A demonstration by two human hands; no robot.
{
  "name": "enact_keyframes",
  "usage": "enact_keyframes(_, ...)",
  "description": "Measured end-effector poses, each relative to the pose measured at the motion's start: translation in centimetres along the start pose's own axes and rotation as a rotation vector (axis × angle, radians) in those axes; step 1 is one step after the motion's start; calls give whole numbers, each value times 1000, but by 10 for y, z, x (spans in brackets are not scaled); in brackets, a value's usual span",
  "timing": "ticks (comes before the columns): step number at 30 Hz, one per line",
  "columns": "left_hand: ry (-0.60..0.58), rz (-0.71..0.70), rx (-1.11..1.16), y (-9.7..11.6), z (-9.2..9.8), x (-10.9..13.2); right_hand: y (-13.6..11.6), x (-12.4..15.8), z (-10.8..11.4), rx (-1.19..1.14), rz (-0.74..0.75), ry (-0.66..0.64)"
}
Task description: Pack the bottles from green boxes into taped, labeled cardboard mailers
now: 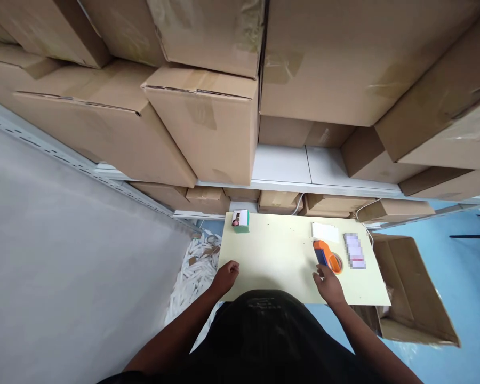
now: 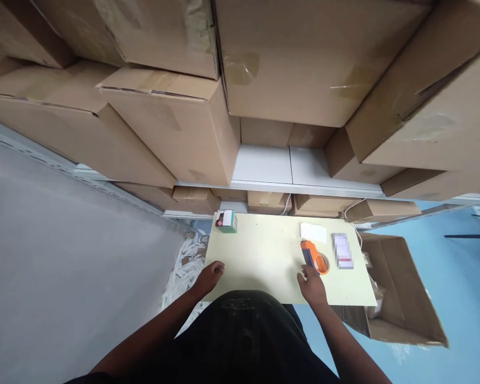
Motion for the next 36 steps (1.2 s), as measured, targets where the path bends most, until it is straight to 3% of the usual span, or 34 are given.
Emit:
enact_keyframes(4,60,26,-43,29,-32,15,0,-9,-3,-56,126,-139)
enact_keyframes(9,285,90,66,73,-77,49,-20,-15,-6,-89,275,-372)
enact_keyframes(14,486,123,185,102,-115,103,-51,-13,-1,-28,353,-540)
enact_keyframes(20,754,175,196,103,-126,190,-85,22,-22,17,448,-651)
enact_keyframes(24,911,205,195,97,-133,265,-96,74,-51,94,560,-737)
enact_keyframes(28,1012,231,171,93,-145,356,-105,144,-84,127,651,-807)
enact_keyframes(36,1179,359,108,73,-167,571,-103,343,-165,87,727,-1007)
Point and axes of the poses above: each hand's wrist, its own x-axis away from the middle knuckle, its own z-axis out of the back of the hand, y = z × x, the point moved 8 cm from there along -x, towards the middle knuckle, and after that the axes turned 15 degrees about -z, right-handed, at the moved point
